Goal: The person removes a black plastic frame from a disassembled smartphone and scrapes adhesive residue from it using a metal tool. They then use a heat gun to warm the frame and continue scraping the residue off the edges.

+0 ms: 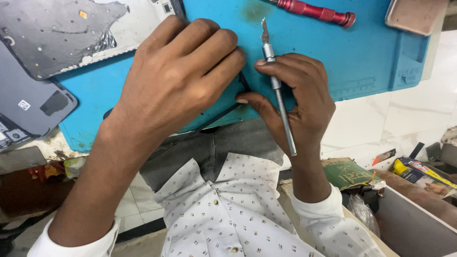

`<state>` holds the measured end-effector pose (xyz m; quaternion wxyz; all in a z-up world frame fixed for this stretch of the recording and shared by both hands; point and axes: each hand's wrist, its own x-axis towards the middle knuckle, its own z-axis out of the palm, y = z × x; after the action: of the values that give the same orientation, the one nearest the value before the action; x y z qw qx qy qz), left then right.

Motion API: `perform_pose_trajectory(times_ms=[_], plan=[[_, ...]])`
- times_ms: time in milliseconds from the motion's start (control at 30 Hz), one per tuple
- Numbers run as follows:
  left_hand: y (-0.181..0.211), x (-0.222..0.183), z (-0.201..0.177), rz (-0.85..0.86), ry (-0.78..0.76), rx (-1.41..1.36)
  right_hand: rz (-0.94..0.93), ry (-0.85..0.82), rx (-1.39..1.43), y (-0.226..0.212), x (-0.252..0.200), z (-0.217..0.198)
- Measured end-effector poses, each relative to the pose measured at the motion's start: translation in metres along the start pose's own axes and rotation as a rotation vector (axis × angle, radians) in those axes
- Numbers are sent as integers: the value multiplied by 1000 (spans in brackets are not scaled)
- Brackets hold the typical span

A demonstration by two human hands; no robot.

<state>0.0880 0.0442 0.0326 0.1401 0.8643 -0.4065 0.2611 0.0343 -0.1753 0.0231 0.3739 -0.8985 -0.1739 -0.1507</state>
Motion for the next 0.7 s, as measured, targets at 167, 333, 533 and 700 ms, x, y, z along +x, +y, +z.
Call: perform_pose_trajectory(times_ms=[167, 333, 533, 700], plan=[[4, -1, -3, -67, -33, -30, -18, -11, -14, -3, 2, 1], [16, -9, -22, -384, -112, -381, -37, -34, -45, -2, 2, 1], [45, -15, -30, -491, -135, -224, 57, 38, 187, -8, -1, -4], [69, -24, -23, -575, -312, -178, 127, -48, 136, -18, -21, -18]])
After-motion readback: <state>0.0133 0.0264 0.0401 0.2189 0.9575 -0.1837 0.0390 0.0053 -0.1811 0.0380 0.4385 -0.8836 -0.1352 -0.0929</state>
